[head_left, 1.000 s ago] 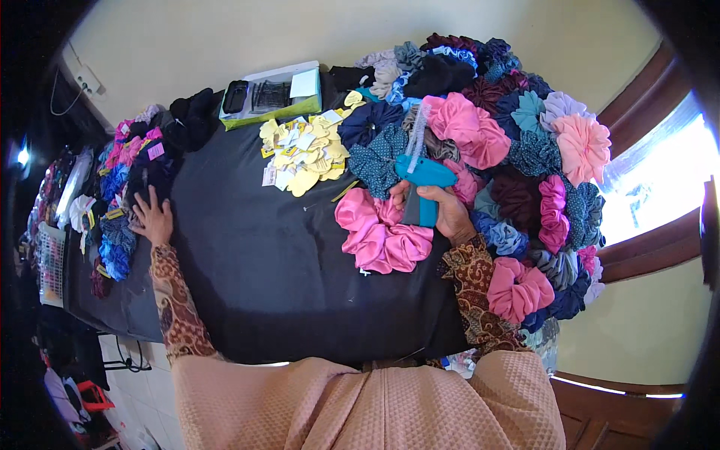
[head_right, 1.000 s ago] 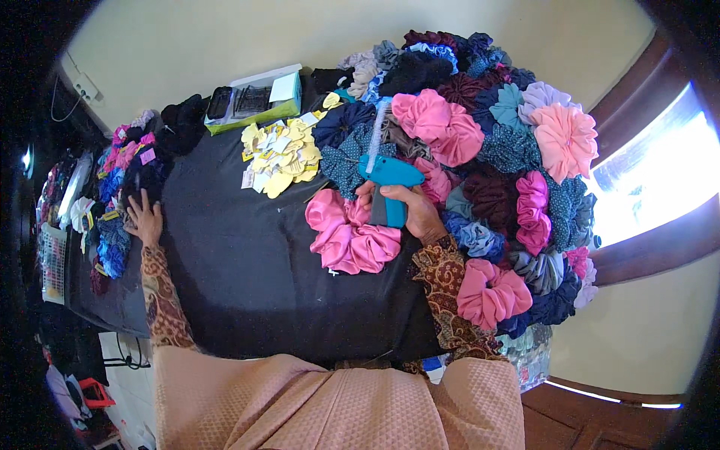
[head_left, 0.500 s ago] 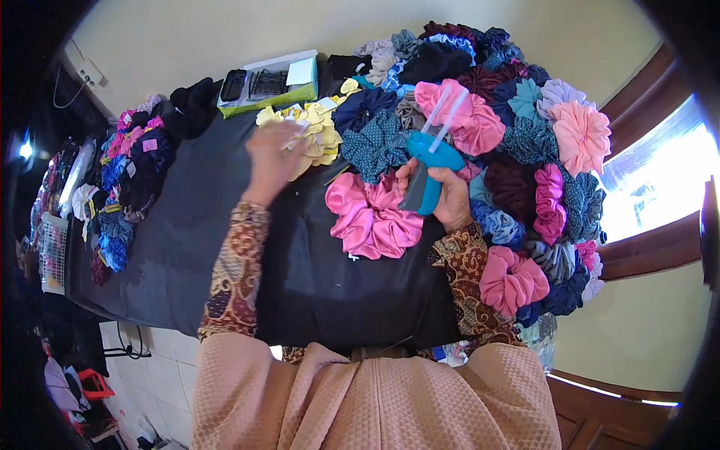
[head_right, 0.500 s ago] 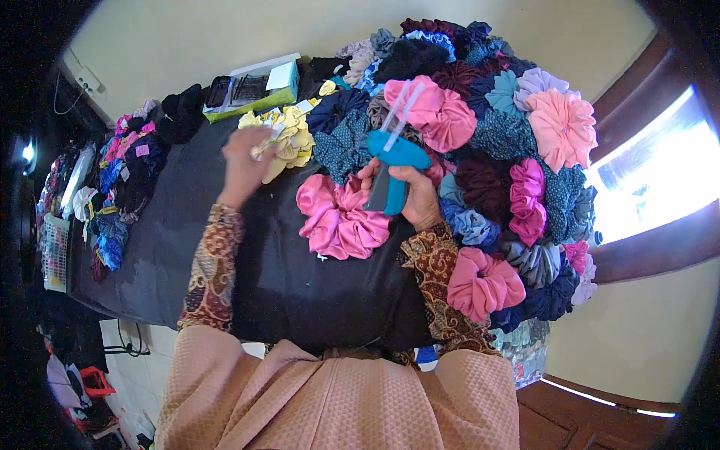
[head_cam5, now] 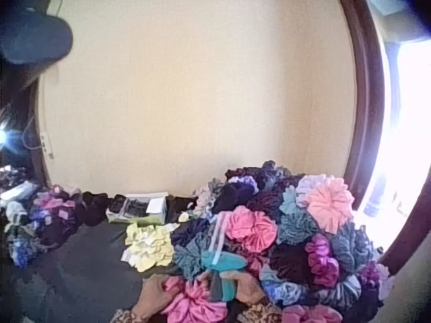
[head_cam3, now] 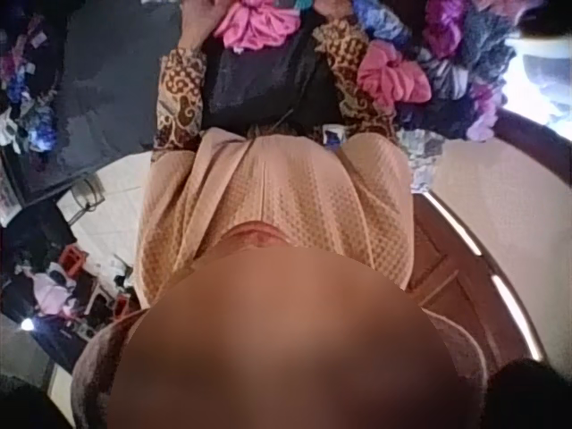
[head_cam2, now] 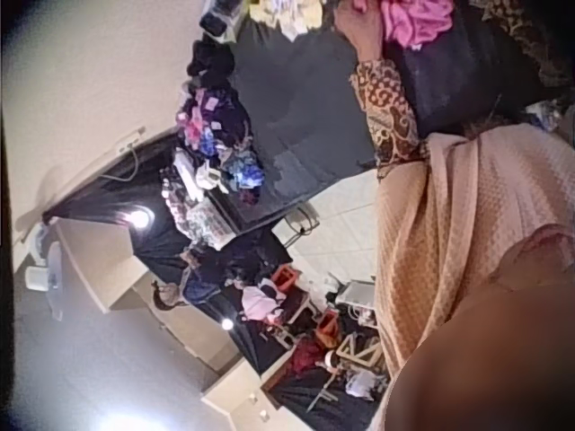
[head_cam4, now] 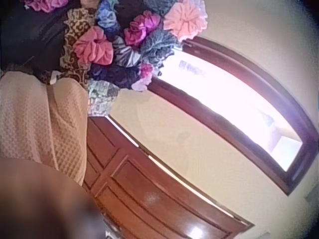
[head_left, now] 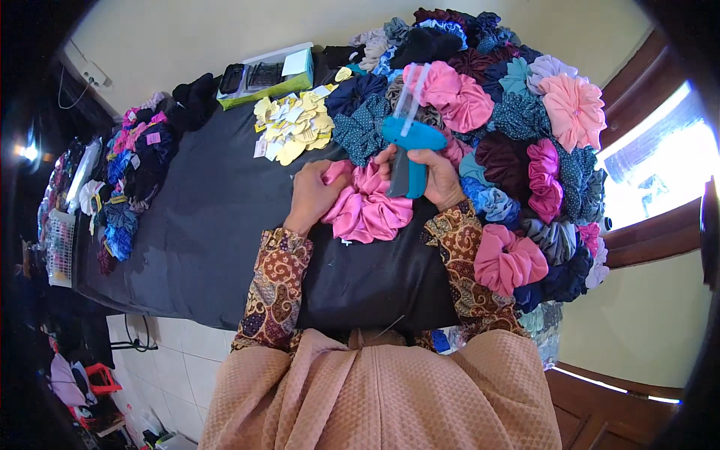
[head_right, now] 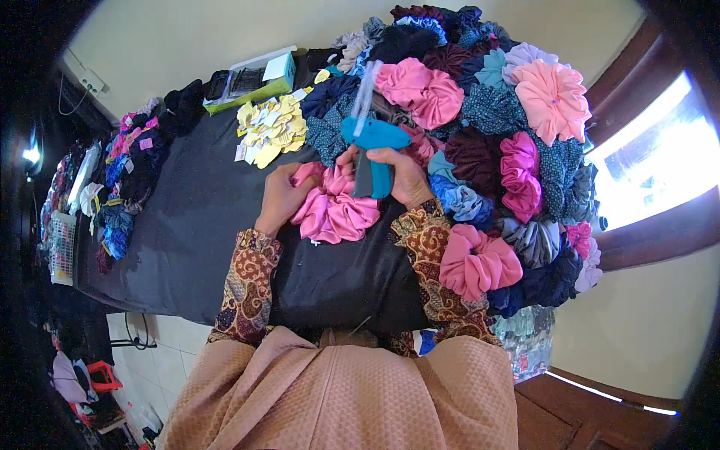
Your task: Gluing labels onto fabric scrunchies using a hot glue gun.
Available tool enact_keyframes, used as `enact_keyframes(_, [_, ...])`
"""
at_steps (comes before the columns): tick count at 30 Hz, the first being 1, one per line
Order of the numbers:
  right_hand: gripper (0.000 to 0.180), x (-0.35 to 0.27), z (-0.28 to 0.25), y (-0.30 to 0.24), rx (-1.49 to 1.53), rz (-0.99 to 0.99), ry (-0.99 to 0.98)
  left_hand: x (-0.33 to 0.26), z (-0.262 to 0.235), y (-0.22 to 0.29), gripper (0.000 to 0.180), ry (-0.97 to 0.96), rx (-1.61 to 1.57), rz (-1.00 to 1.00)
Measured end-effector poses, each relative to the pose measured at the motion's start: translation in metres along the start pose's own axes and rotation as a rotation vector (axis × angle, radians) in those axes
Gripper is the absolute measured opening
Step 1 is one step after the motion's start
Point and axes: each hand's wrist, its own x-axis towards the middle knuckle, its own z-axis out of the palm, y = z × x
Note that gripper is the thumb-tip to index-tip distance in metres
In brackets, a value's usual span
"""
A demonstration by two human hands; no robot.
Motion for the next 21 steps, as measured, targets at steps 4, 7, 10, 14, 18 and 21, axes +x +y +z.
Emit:
enact_keyframes(4, [0.046,0.004,0.016,0.008,-0.067,-0.020,-0.042,-0.001,0.008,-0.015,0.027,0.186,-0.436,0.102])
enact_keyframes(7, [0.044,0.003,0.014,0.010,-0.196,0.012,0.100,-0.001,0.006,-0.012,0.027,0.225,-0.302,0.175])
enact_keyframes(10, [0.043,0.002,0.014,0.009,-0.342,-0.041,0.212,0.001,0.001,-0.012,0.029,0.346,-0.038,0.290])
enact_keyframes(14, [0.042,0.003,0.013,0.008,-0.381,-0.050,0.163,0.004,0.000,-0.024,0.029,0.206,-0.635,-0.125])
enact_keyframes(18, [0.039,0.005,0.021,0.007,-0.294,-0.039,0.127,0.010,-0.003,-0.040,0.029,0.242,-1.072,-0.250])
enact_keyframes(21, [0.038,0.005,0.018,0.012,-0.239,-0.058,0.135,0.010,-0.001,-0.028,0.027,0.222,-1.089,-0.274])
